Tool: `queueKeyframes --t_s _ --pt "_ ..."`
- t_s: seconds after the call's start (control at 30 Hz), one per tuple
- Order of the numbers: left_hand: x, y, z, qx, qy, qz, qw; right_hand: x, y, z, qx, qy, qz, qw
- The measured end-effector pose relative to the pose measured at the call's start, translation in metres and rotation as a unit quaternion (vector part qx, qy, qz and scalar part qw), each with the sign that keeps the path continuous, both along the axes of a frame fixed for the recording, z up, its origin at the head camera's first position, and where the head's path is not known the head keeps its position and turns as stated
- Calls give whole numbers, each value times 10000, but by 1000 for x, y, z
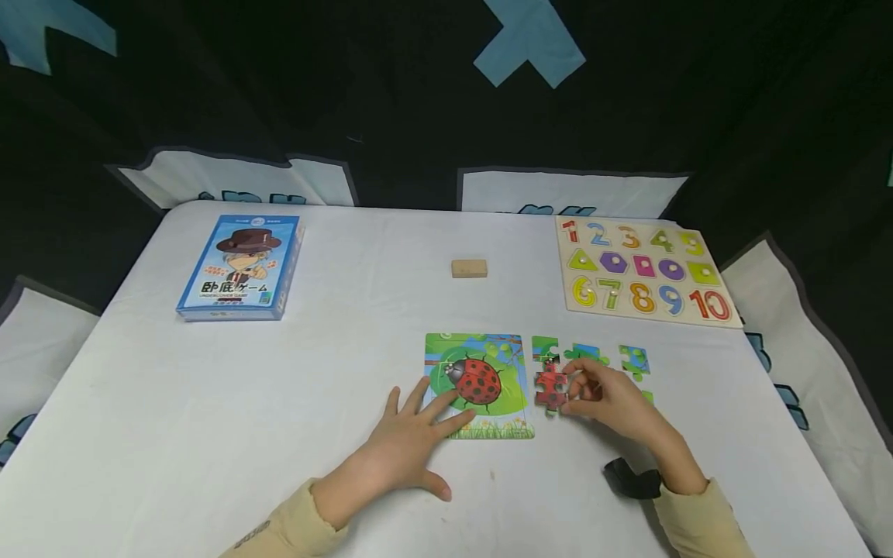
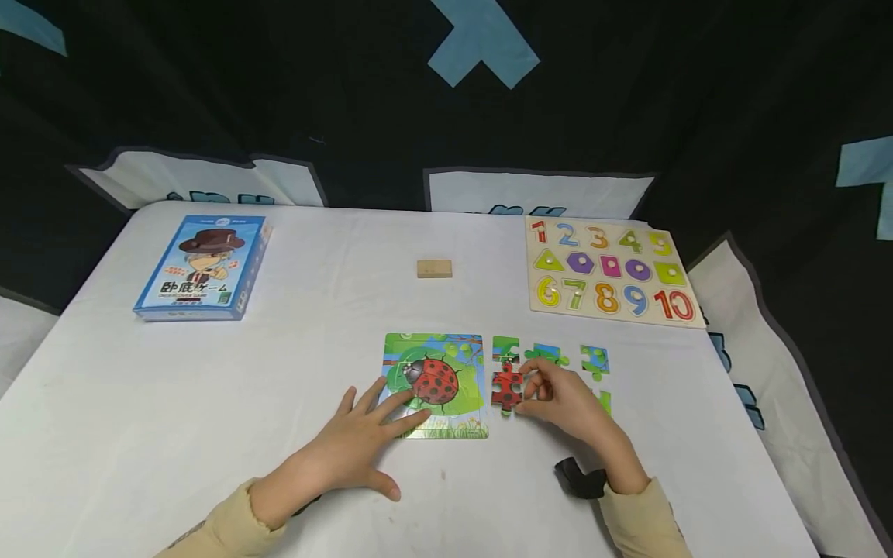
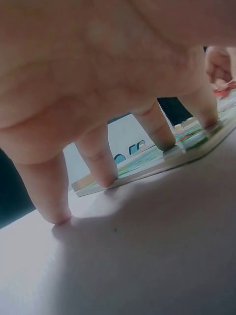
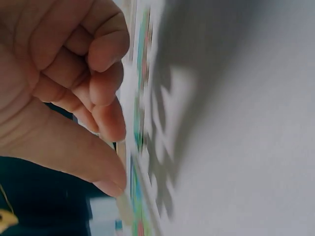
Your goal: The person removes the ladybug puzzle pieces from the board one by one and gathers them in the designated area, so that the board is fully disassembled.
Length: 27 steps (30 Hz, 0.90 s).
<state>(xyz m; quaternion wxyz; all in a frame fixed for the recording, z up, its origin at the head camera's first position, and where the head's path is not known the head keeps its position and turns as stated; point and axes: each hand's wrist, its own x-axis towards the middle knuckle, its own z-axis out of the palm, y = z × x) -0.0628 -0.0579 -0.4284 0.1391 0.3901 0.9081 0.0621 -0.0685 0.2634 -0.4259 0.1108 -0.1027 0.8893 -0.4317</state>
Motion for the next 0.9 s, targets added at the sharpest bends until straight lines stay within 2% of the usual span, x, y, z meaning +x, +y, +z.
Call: queueKeyframes --t_s 0.27,0.57,0.73,0.9 --pt "0 0 1 -50 82 -18 10000 18 38 -1 389 -245 -483 9978" --pt "3 0 0 -53 167 -5 9998 18 41 3 551 -308 -582 9963" --pt "3 -1 -1 -71 219 8 9997 7 22 4 485 -229 -352 9979" --pt "3 -1 -2 -74 270 9 9996 -7 -18 5 269 -23 332 9991"
